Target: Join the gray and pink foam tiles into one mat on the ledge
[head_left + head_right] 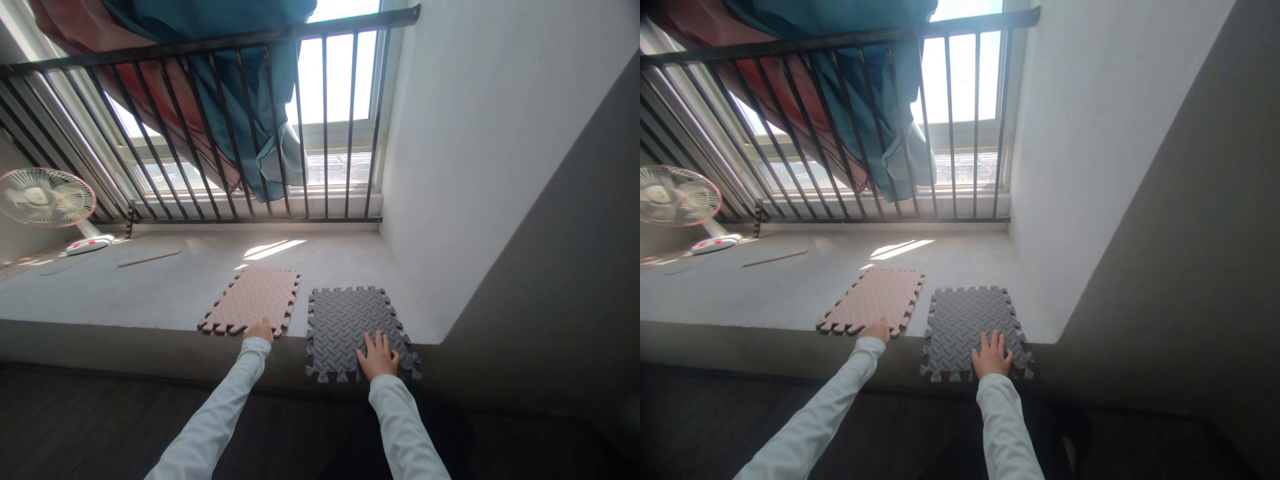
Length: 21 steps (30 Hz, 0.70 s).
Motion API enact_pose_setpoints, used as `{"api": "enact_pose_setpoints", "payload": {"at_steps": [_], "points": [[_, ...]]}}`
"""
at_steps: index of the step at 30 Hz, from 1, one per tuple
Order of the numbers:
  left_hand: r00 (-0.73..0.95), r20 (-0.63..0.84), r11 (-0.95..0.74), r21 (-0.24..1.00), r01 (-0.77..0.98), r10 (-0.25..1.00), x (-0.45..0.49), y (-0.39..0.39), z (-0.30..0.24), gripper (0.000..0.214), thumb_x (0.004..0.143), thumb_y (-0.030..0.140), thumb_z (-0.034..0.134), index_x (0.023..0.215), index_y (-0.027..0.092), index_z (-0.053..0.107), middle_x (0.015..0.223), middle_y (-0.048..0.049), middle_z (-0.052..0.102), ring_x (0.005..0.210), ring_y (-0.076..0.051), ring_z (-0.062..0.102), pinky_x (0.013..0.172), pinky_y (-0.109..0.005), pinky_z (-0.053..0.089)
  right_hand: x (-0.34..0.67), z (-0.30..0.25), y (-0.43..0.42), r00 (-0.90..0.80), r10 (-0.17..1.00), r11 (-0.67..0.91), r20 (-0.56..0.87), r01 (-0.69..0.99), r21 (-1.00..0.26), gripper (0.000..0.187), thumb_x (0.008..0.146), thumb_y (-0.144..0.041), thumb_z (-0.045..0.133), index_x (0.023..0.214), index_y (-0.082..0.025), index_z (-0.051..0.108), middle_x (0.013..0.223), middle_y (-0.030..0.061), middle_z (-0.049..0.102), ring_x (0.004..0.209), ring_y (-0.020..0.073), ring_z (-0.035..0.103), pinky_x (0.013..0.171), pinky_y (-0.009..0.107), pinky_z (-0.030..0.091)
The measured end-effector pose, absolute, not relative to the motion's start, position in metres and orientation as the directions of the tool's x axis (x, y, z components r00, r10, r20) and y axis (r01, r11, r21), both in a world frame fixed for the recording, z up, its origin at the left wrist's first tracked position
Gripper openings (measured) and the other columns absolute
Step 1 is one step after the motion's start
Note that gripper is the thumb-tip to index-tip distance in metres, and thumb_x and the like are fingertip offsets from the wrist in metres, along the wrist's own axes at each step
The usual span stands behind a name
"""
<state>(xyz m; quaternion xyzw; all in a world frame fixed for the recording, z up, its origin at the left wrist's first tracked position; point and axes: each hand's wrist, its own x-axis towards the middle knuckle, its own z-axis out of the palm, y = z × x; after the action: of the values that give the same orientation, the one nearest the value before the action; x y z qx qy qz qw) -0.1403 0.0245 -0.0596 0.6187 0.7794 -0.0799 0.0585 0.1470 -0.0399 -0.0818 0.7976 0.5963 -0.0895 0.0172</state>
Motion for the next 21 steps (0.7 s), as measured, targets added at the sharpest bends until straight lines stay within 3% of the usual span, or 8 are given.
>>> {"api": "enact_pose_setpoints", "payload": {"at_steps": [11, 21], "points": [[-0.239, -0.188, 0.229, -0.074, 0.971, 0.953, -0.1399, 0.0263, -0.0611, 0.032, 0.080, 0.017, 0.031, 0.099, 0.013, 0.056, 0.103, -0.0171, 0.062, 0.095, -0.024, 0.059, 0.077, -0.036, 0.044, 0.1462, -0.0770, -0.0404, 0.285, 0.940, -0.305, -0.186, 0.949, -0.085, 0.049, 0.080, -0.037, 0.039, 0.129, -0.030, 0.036, 0.142, 0.0052, 0.024, 0.129, 0.0197, 0.019, 0.095, 0.040, 0.023], [-0.169, -0.228, 0.140, -0.139, 0.980, 0.959, -0.1410, 0.0188, -0.0567, 0.030, 0.081, 0.017, 0.031, 0.105, 0.014, 0.050, 0.098, -0.0151, 0.064, 0.092, -0.023, 0.060, 0.075, -0.035, 0.044, 0.1453, -0.0803, -0.0392, 0.294, 0.940, -0.312, -0.175, 0.946, -0.084, 0.049, 0.080, -0.036, 0.040, 0.128, -0.030, 0.037, 0.141, 0.0057, 0.025, 0.128, 0.0207, 0.020, 0.095, 0.041, 0.023]]}}
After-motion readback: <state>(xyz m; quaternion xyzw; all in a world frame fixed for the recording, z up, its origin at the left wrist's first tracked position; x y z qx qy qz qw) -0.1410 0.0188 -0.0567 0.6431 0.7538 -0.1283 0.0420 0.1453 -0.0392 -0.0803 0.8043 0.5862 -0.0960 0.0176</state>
